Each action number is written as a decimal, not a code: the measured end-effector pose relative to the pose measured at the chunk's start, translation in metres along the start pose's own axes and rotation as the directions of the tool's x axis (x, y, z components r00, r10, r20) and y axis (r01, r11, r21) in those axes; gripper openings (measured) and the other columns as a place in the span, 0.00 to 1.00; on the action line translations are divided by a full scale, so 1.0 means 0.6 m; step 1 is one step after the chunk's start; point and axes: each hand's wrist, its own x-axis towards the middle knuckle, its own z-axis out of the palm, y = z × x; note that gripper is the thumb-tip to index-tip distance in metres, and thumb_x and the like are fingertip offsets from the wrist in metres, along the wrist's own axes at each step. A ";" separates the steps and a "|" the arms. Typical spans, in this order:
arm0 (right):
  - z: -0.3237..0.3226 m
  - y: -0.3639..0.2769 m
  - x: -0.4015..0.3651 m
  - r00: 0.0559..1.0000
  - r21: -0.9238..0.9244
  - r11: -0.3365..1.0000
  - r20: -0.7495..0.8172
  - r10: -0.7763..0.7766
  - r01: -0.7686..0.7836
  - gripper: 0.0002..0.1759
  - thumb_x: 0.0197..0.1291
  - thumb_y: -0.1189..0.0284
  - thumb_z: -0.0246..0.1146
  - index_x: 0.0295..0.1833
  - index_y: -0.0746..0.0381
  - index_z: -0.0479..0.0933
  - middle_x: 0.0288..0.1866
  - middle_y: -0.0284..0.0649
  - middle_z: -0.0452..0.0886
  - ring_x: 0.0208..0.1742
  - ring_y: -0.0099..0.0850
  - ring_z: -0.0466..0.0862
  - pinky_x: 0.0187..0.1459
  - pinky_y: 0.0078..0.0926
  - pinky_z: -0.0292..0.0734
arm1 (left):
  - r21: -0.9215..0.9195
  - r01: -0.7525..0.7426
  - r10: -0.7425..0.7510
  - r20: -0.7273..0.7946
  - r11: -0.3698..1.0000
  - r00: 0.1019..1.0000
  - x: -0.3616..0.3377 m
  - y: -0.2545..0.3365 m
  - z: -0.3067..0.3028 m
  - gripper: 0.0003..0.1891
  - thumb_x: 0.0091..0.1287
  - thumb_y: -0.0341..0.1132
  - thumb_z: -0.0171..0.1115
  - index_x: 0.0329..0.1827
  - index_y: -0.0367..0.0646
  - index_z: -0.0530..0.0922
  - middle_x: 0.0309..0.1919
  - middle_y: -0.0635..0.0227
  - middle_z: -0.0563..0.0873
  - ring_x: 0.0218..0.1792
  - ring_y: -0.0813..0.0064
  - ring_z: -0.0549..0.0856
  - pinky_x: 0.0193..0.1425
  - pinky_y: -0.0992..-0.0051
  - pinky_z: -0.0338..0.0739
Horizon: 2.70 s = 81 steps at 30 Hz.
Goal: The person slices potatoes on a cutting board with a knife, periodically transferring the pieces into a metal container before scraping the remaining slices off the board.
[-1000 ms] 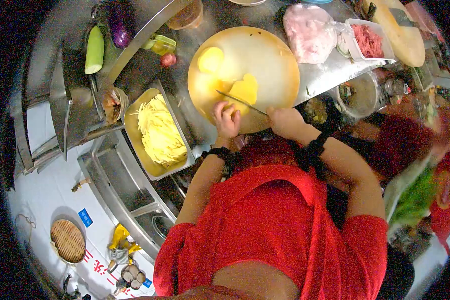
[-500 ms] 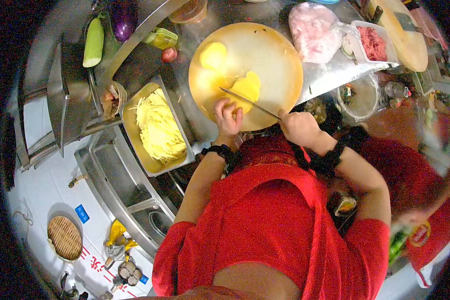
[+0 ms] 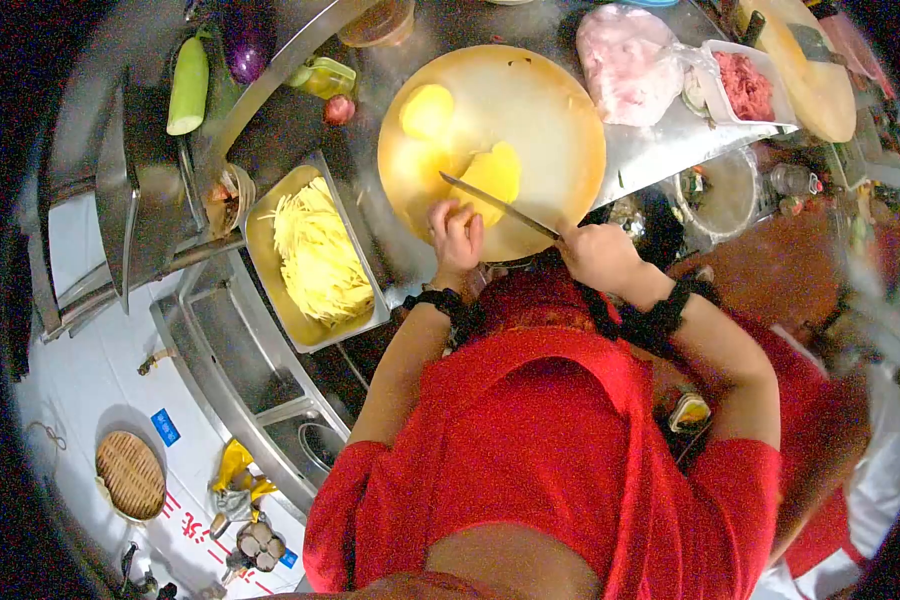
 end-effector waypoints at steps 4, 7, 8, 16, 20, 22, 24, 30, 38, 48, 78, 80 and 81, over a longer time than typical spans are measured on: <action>0.008 0.006 0.004 1.000 -0.010 1.000 0.015 -0.010 0.010 0.11 0.58 0.67 0.53 0.40 0.64 0.70 0.20 0.50 0.77 0.23 0.48 0.80 0.25 0.45 0.74 | -0.007 -0.001 0.001 -0.022 1.000 1.000 0.004 0.001 0.003 0.12 0.56 0.32 0.63 0.42 0.42 0.73 0.48 0.59 0.70 0.50 0.53 0.71 0.56 0.58 0.66; 0.044 0.005 0.021 0.999 -0.027 1.000 0.039 0.017 -0.016 0.11 0.57 0.67 0.54 0.40 0.65 0.70 0.20 0.49 0.77 0.23 0.48 0.80 0.25 0.44 0.75 | 0.000 -0.029 0.029 -0.002 1.000 1.000 0.011 0.004 -0.004 0.12 0.57 0.32 0.63 0.41 0.42 0.73 0.48 0.59 0.70 0.50 0.53 0.71 0.55 0.58 0.66; 0.064 0.002 0.033 0.999 -0.033 0.999 0.032 0.017 -0.016 0.11 0.56 0.68 0.54 0.40 0.64 0.70 0.20 0.48 0.78 0.24 0.47 0.80 0.25 0.44 0.75 | -0.002 -0.033 0.033 -0.003 0.999 0.999 0.010 0.005 -0.003 0.12 0.57 0.32 0.63 0.41 0.42 0.73 0.48 0.59 0.70 0.50 0.53 0.71 0.55 0.58 0.66; 0.039 0.011 0.037 1.000 0.030 1.000 0.016 0.000 0.000 0.13 0.57 0.66 0.54 0.42 0.64 0.69 0.21 0.48 0.78 0.24 0.49 0.80 0.27 0.46 0.75 | -0.030 -0.041 0.040 -0.019 0.999 0.999 0.013 0.002 -0.005 0.13 0.56 0.32 0.63 0.42 0.41 0.72 0.47 0.58 0.70 0.49 0.53 0.72 0.53 0.58 0.68; 0.002 0.000 0.007 1.000 0.008 1.000 0.028 0.014 -0.014 0.13 0.58 0.65 0.54 0.41 0.64 0.69 0.20 0.49 0.77 0.24 0.50 0.80 0.26 0.47 0.75 | -0.088 0.001 0.000 0.013 0.996 1.000 0.007 0.002 -0.004 0.14 0.58 0.31 0.62 0.44 0.41 0.70 0.48 0.57 0.68 0.50 0.53 0.70 0.55 0.57 0.65; 0.000 0.000 0.002 0.999 0.002 1.000 0.038 0.019 -0.019 0.13 0.59 0.65 0.54 0.41 0.64 0.68 0.20 0.49 0.77 0.24 0.50 0.79 0.26 0.47 0.74 | -0.083 -0.003 0.000 -0.038 0.997 0.999 0.007 0.002 0.000 0.14 0.56 0.31 0.63 0.43 0.40 0.71 0.47 0.57 0.70 0.49 0.52 0.72 0.53 0.57 0.68; 0.003 0.001 0.000 1.000 0.021 1.000 0.017 -0.004 0.004 0.12 0.59 0.66 0.53 0.40 0.64 0.68 0.20 0.50 0.77 0.23 0.49 0.79 0.26 0.47 0.74 | -0.081 -0.015 0.012 -0.037 0.997 0.999 0.007 -0.001 0.002 0.14 0.56 0.31 0.63 0.43 0.40 0.71 0.47 0.57 0.70 0.49 0.52 0.72 0.53 0.58 0.68; 0.027 -0.002 0.016 1.000 0.032 0.999 0.029 0.013 -0.014 0.11 0.57 0.67 0.54 0.38 0.65 0.69 0.20 0.49 0.78 0.23 0.48 0.80 0.24 0.45 0.75 | -0.054 -0.035 0.034 -0.033 0.998 0.999 0.008 -0.003 -0.001 0.14 0.56 0.31 0.63 0.43 0.40 0.71 0.47 0.57 0.70 0.49 0.52 0.72 0.54 0.58 0.68; 0.065 0.003 0.052 1.000 -0.047 0.999 0.024 0.019 -0.018 0.13 0.55 0.66 0.54 0.40 0.65 0.71 0.22 0.47 0.79 0.23 0.46 0.81 0.25 0.43 0.76 | -0.113 -0.023 0.018 -0.046 0.993 0.999 0.010 -0.005 0.004 0.13 0.55 0.32 0.64 0.41 0.41 0.71 0.47 0.57 0.71 0.49 0.53 0.73 0.53 0.59 0.68; 0.038 0.055 0.031 0.996 -0.008 0.996 0.009 0.083 -0.083 0.13 0.58 0.65 0.53 0.42 0.64 0.69 0.24 0.51 0.79 0.29 0.48 0.81 0.31 0.46 0.76 | -0.055 -0.077 0.091 0.356 0.996 0.930 0.067 0.003 -0.065 0.19 0.54 0.36 0.64 0.47 0.41 0.72 0.52 0.55 0.72 0.52 0.54 0.74 0.54 0.60 0.69; 0.014 0.034 -0.002 0.994 -0.020 1.000 -0.111 -0.012 0.010 0.11 0.58 0.68 0.51 0.43 0.63 0.68 0.21 0.48 0.79 0.22 0.45 0.81 0.21 0.42 0.74 | -0.128 0.085 -0.087 -0.010 0.988 0.996 -0.017 0.008 0.037 0.15 0.54 0.30 0.68 0.43 0.43 0.76 0.46 0.58 0.72 0.41 0.61 0.77 0.45 0.68 0.74; 0.045 0.042 0.009 0.999 -0.060 0.998 -0.030 0.026 -0.028 0.10 0.58 0.68 0.51 0.42 0.63 0.68 0.21 0.47 0.79 0.22 0.45 0.81 0.21 0.42 0.74 | -0.126 0.061 -0.063 -0.011 0.990 0.998 -0.015 0.007 0.037 0.15 0.54 0.30 0.68 0.44 0.44 0.75 0.47 0.58 0.71 0.42 0.61 0.76 0.45 0.68 0.75; 0.051 0.040 0.014 0.997 -0.102 0.993 0.041 0.067 -0.062 0.10 0.59 0.68 0.51 0.42 0.63 0.67 0.21 0.47 0.79 0.22 0.45 0.80 0.21 0.42 0.74 | -0.123 0.028 -0.030 -0.015 0.992 0.999 -0.013 0.007 0.035 0.16 0.54 0.30 0.68 0.45 0.44 0.75 0.47 0.58 0.71 0.42 0.61 0.76 0.44 0.68 0.75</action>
